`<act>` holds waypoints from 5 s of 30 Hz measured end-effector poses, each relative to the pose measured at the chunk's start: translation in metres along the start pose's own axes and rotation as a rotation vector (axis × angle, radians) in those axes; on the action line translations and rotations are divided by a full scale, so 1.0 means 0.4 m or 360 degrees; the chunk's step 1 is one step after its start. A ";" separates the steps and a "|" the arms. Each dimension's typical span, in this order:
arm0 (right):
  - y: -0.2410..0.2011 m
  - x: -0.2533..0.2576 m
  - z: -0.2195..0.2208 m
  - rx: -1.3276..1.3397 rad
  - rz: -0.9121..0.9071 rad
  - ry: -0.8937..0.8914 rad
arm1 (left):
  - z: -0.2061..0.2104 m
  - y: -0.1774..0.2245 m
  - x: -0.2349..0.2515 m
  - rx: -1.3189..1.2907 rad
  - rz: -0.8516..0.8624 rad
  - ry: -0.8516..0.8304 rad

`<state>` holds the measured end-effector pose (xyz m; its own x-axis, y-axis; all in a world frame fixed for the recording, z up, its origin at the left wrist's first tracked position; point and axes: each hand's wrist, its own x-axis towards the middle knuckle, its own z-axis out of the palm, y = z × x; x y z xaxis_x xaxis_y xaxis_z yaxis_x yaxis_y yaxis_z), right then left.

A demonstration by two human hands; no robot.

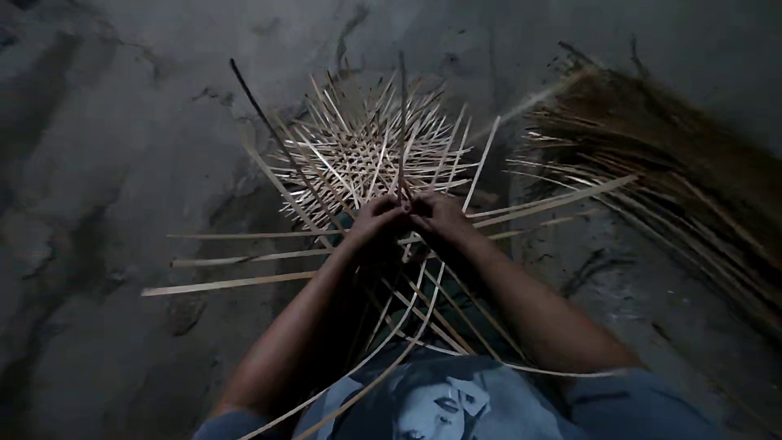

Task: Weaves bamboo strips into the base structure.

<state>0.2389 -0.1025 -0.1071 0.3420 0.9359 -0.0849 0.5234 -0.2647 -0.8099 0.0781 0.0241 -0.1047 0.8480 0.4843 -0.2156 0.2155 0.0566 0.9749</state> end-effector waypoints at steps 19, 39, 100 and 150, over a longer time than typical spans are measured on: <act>-0.069 0.058 0.088 -0.0318 -0.0240 -0.0206 | -0.082 -0.036 -0.028 -0.0644 -0.0031 0.0726; -0.037 0.005 0.045 -0.0093 0.0119 0.0121 | -0.038 -0.006 -0.041 0.0141 0.0422 0.0033; -0.045 0.130 -0.100 0.0998 0.0454 -0.0072 | -0.171 0.036 -0.061 0.0405 -0.0004 0.0165; -0.091 0.000 0.009 0.0173 -0.0254 0.0695 | -0.060 -0.037 -0.073 0.0824 0.0203 0.0834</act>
<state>0.2171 -0.0920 -0.0797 0.5719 0.7715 0.2786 0.5196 -0.0779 -0.8509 0.0386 0.0303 -0.1114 0.5678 0.8194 0.0787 0.4412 -0.3837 0.8112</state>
